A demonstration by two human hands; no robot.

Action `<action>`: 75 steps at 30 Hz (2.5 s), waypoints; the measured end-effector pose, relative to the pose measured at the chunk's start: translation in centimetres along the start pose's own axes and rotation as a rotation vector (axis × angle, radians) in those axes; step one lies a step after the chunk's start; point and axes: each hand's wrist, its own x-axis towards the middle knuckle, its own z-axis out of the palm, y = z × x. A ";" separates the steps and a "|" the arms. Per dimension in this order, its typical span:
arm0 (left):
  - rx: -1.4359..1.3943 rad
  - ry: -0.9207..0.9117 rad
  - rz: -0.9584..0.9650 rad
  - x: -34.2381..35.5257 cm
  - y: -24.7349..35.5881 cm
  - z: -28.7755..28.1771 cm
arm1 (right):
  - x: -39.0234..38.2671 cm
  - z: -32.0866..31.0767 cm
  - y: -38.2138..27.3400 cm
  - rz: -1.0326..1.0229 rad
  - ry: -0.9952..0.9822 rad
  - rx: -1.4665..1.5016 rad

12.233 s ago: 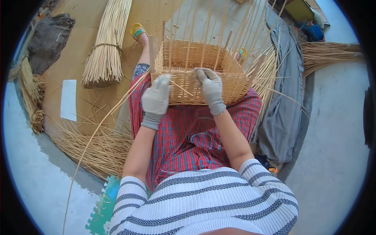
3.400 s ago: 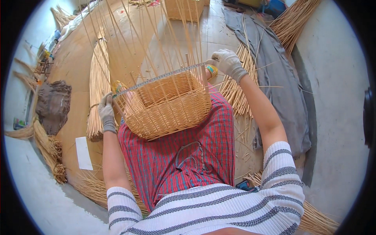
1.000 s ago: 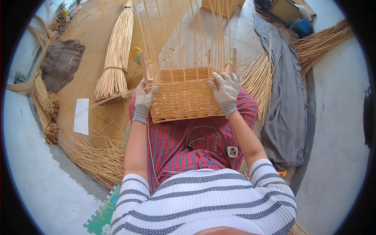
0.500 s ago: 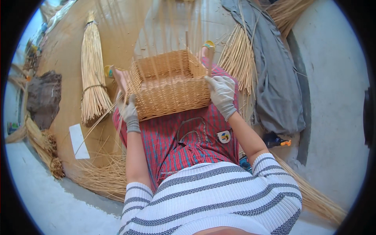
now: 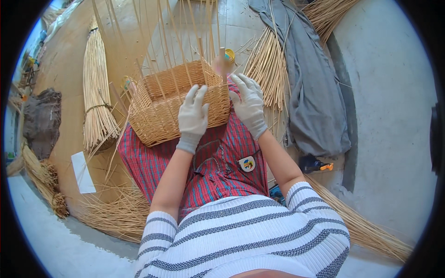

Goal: The recorder is weaving a rectangular basket using long plant stalks, later using clippers to trim them.

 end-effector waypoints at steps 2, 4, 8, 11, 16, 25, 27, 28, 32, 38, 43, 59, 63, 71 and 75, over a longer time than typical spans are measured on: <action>0.089 -0.086 -0.019 1.9 -0.1 1.5 | 0.6 -0.2 -0.1 0.011 -0.093 0.017; 0.161 -0.205 -0.049 2.4 -0.6 2.6 | 0.3 0.1 0.2 0.057 -0.167 -0.017; 0.163 -0.127 0.022 1.4 -1.9 3.4 | -1.9 1.6 1.7 0.311 -0.237 0.108; 0.155 -0.132 0.075 0.8 -2.4 3.8 | -2.7 2.5 3.3 0.613 -0.300 0.402; 0.155 -0.178 -0.014 0.7 -1.4 4.2 | 0.6 3.2 4.1 0.697 -0.071 0.923; 0.320 -0.360 -0.222 2.0 1.5 4.2 | 7.6 4.2 -1.2 0.108 0.021 0.410; 0.099 -0.189 -0.150 1.5 0.7 3.3 | 5.5 2.5 -1.7 0.360 -0.209 0.357; 0.098 -0.045 -0.086 1.2 -0.1 2.7 | 4.2 2.0 -1.9 0.345 -0.246 0.367; 0.055 -0.123 -0.196 -0.3 -2.0 1.6 | 1.7 3.2 -1.2 0.664 -0.455 0.609; 0.256 -0.262 -0.227 0.2 -1.3 2.7 | 7.1 10.5 0.4 -0.151 -0.238 0.185; 0.232 -0.284 -0.245 0.2 -1.7 1.0 | 5.4 7.2 -0.2 0.332 -0.139 0.809; -0.349 0.843 -0.533 -7.4 -16.3 -11.1 | -2.9 10.1 -22.9 -0.405 -0.623 0.548; -0.393 0.760 -0.452 -8.0 -16.3 -10.6 | -1.9 13.5 -25.0 -0.477 -0.536 0.507; -0.467 0.342 -0.389 -4.0 -21.4 -13.1 | -1.0 12.2 -23.0 -0.603 -0.437 0.581; -0.660 -0.178 -0.474 -3.0 -24.0 -14.9 | -1.2 12.6 -17.0 0.678 -0.465 0.812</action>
